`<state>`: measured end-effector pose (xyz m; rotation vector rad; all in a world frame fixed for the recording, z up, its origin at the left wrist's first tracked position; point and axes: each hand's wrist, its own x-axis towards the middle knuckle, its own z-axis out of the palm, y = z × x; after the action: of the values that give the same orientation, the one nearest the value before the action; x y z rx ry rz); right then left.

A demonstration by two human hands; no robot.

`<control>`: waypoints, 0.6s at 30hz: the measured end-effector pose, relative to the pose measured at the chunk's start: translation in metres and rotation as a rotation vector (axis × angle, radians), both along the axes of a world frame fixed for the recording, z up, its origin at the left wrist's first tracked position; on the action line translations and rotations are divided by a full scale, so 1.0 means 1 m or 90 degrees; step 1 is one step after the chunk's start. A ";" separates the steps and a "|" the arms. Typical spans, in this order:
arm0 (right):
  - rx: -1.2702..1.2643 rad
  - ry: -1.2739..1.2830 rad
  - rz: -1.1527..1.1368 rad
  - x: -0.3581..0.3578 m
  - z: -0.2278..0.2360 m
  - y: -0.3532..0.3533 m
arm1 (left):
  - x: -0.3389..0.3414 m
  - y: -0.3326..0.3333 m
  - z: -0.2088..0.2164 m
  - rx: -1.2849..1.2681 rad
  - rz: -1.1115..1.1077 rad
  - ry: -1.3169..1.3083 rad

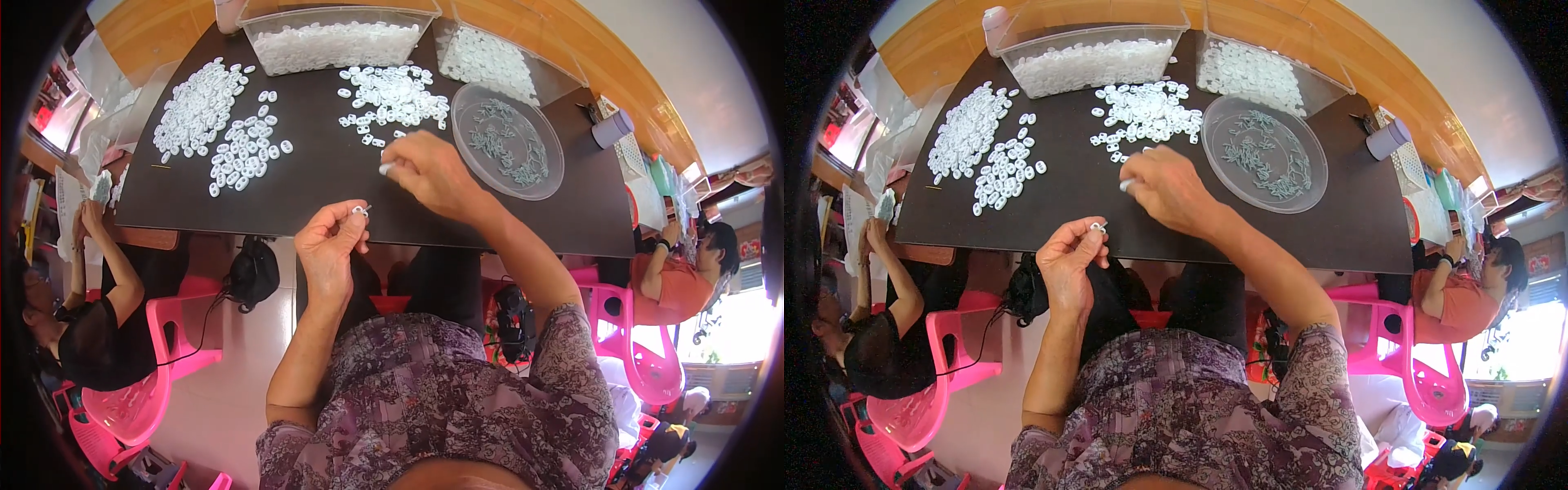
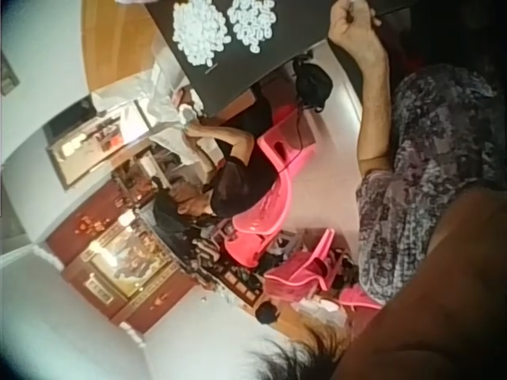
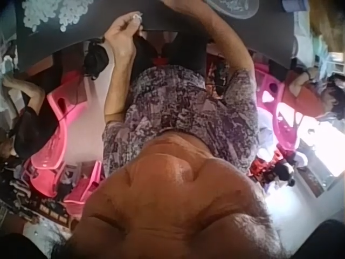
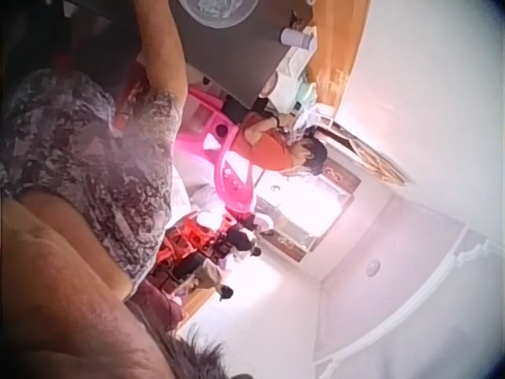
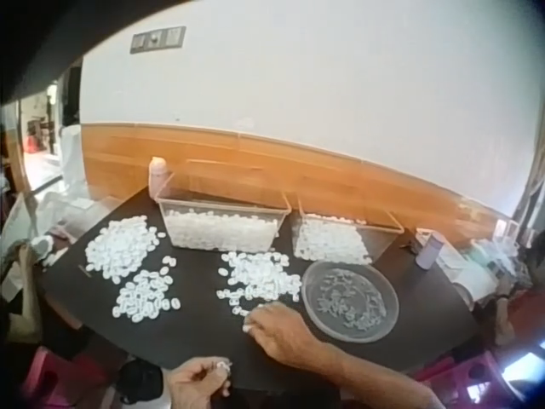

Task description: Manual assembly of small white plastic components with metal ring inserts.

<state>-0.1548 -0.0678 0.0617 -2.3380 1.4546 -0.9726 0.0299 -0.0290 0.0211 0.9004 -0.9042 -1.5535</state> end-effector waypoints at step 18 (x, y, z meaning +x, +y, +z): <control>0.311 -0.349 0.008 0.010 -0.021 0.045 | -0.012 0.005 -0.001 -0.001 0.016 0.046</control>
<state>-0.1450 -0.0232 0.0407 -1.5755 1.2654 -1.0066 0.0183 -0.0236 0.0201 0.8452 -0.8393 -1.5533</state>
